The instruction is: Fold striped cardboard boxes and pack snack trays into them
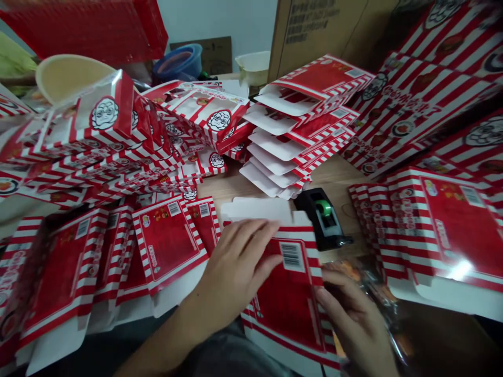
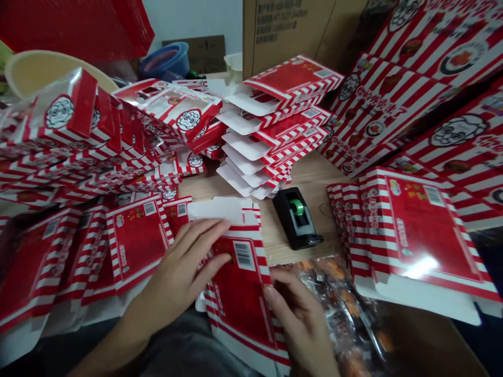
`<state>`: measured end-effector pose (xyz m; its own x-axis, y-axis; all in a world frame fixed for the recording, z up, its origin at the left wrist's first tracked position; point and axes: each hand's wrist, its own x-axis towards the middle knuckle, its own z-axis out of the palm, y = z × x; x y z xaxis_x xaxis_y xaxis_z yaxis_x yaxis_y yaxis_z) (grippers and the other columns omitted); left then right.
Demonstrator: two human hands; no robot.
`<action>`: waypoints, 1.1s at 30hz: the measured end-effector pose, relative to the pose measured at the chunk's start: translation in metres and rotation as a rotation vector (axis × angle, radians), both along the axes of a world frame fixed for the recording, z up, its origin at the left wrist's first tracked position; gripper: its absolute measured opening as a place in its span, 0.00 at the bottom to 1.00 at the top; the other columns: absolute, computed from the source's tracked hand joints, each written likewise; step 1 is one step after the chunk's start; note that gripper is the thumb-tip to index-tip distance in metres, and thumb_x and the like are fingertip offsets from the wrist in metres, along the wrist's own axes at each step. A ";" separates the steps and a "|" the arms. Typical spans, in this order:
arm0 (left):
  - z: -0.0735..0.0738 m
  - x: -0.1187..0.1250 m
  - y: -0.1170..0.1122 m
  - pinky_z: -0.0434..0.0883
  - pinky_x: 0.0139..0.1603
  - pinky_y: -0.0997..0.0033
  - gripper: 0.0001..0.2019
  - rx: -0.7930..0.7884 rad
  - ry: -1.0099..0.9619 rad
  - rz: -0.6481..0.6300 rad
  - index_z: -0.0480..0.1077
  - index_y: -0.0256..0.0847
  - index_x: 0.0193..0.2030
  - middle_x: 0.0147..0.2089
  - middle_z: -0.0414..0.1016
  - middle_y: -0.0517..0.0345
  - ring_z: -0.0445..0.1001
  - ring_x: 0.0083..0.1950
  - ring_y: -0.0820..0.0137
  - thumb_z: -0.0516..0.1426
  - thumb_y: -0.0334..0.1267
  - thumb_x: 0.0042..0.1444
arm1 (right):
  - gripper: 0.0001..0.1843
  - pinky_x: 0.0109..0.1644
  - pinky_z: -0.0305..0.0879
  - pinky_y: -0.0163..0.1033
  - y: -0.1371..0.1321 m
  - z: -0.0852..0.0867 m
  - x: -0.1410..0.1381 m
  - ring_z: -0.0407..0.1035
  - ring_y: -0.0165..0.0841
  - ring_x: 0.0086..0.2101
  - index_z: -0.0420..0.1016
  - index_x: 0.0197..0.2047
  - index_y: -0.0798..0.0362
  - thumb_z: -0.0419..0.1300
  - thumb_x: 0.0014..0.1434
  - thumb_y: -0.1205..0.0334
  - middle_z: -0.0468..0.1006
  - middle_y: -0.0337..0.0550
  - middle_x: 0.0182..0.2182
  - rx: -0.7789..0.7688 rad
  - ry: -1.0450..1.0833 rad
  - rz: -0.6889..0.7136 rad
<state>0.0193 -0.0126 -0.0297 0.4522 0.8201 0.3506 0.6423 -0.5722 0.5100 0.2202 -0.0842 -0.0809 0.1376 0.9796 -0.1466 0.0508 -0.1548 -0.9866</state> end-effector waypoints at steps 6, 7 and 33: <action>0.020 0.004 0.017 0.62 0.26 0.73 0.20 -0.261 0.151 0.095 0.66 0.39 0.23 0.21 0.69 0.63 0.67 0.24 0.73 0.52 0.51 0.59 | 0.27 0.56 0.66 0.42 -0.001 -0.008 -0.032 0.66 0.37 0.54 0.59 0.63 0.39 0.54 0.61 0.65 0.70 0.40 0.56 0.272 -0.431 0.176; 0.023 0.003 0.018 0.58 0.23 0.73 0.22 -0.308 0.196 0.106 0.63 0.39 0.20 0.18 0.65 0.65 0.63 0.21 0.74 0.52 0.53 0.58 | 0.29 0.57 0.64 0.44 -0.005 -0.007 -0.035 0.64 0.37 0.56 0.55 0.64 0.39 0.53 0.61 0.64 0.68 0.40 0.58 0.265 -0.435 0.219; -0.008 -0.002 -0.005 0.66 0.55 0.58 0.08 0.023 -0.382 0.160 0.68 0.43 0.44 0.51 0.70 0.52 0.67 0.55 0.64 0.57 0.37 0.57 | 0.23 0.38 0.71 0.42 0.012 0.008 -0.027 0.75 0.41 0.34 0.80 0.36 0.51 0.71 0.37 0.46 0.82 0.45 0.33 -0.287 0.342 0.122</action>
<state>0.0171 -0.0174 -0.0373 0.1528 0.8594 0.4879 0.4910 -0.4945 0.7172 0.1929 -0.0725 -0.0733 -0.0794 0.8989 -0.4309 -0.2351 -0.4370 -0.8682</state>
